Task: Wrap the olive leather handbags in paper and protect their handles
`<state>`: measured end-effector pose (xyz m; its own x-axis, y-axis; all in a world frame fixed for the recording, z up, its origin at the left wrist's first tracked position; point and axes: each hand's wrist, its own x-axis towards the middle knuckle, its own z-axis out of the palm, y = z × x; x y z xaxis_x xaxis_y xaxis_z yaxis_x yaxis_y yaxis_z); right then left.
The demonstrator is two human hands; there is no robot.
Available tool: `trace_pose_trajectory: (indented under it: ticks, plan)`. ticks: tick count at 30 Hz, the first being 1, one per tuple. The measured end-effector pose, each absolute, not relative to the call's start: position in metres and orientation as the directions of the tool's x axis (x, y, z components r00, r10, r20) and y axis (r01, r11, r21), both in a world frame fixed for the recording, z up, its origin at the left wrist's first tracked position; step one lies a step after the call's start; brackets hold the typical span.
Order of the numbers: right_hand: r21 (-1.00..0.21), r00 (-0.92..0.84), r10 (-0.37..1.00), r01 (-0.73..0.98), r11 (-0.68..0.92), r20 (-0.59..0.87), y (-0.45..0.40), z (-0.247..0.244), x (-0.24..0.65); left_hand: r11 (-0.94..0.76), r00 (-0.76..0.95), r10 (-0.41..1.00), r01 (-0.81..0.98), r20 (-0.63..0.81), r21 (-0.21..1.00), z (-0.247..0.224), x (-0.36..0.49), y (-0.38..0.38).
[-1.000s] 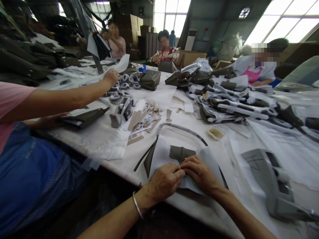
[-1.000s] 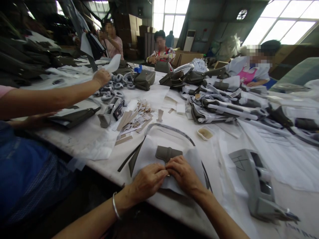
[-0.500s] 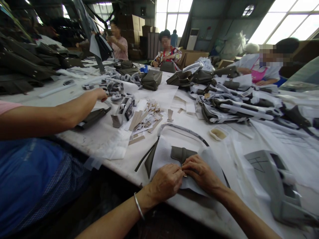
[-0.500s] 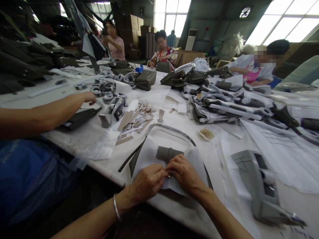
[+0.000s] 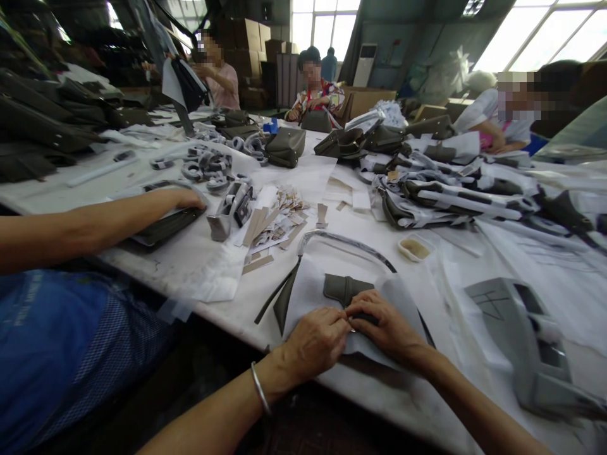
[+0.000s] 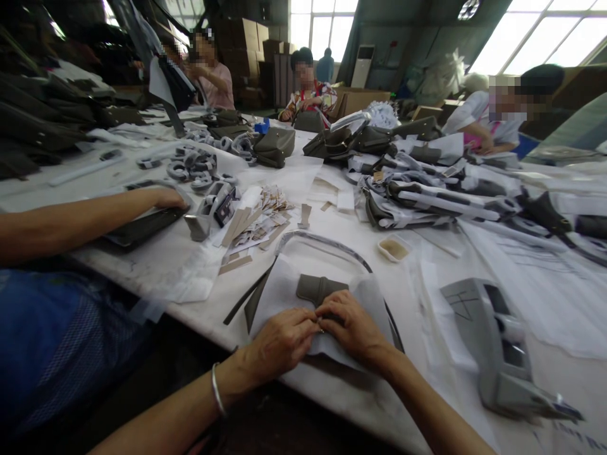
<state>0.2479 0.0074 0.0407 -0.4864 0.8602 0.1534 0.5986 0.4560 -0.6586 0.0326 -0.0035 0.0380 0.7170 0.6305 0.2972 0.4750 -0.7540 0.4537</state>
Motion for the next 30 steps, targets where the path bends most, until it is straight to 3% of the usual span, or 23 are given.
trace_pose_trajectory:
  ticks: [6, 12, 20, 25, 30]
  plan:
    - [-0.662, -0.552, 0.827, 0.580, 0.475, 0.109, 0.016, 0.050, 0.249, -0.741, 0.744, 0.641, 0.535, 0.191, 0.405, 0.052, 0.031, -0.006]
    - [-0.538, -0.653, 0.741, 0.573, 0.618, 0.156, 0.021, 0.060, 0.243, -0.768, 0.762, 0.623, 0.553, 0.177, 0.321, 0.054, 0.030, -0.010]
    - [-0.341, -0.738, 0.668, 0.608, 0.718, 0.091, 0.023, 0.071, 0.236, -0.779, 0.741, 0.615, 0.519, 0.270, 0.351, 0.038, 0.029, -0.009]
    - [-0.258, -0.682, 0.729, 0.693, 0.673, 0.067, 0.015, 0.065, 0.233, -0.778, 0.716, 0.623, 0.524, 0.315, 0.346, 0.029, 0.029, -0.011]
    - [-0.335, -0.651, 0.759, 0.711, 0.619, 0.019, 0.014, 0.064, 0.234, -0.785, 0.705, 0.615, 0.510, 0.353, 0.351, 0.033, 0.030, -0.011]
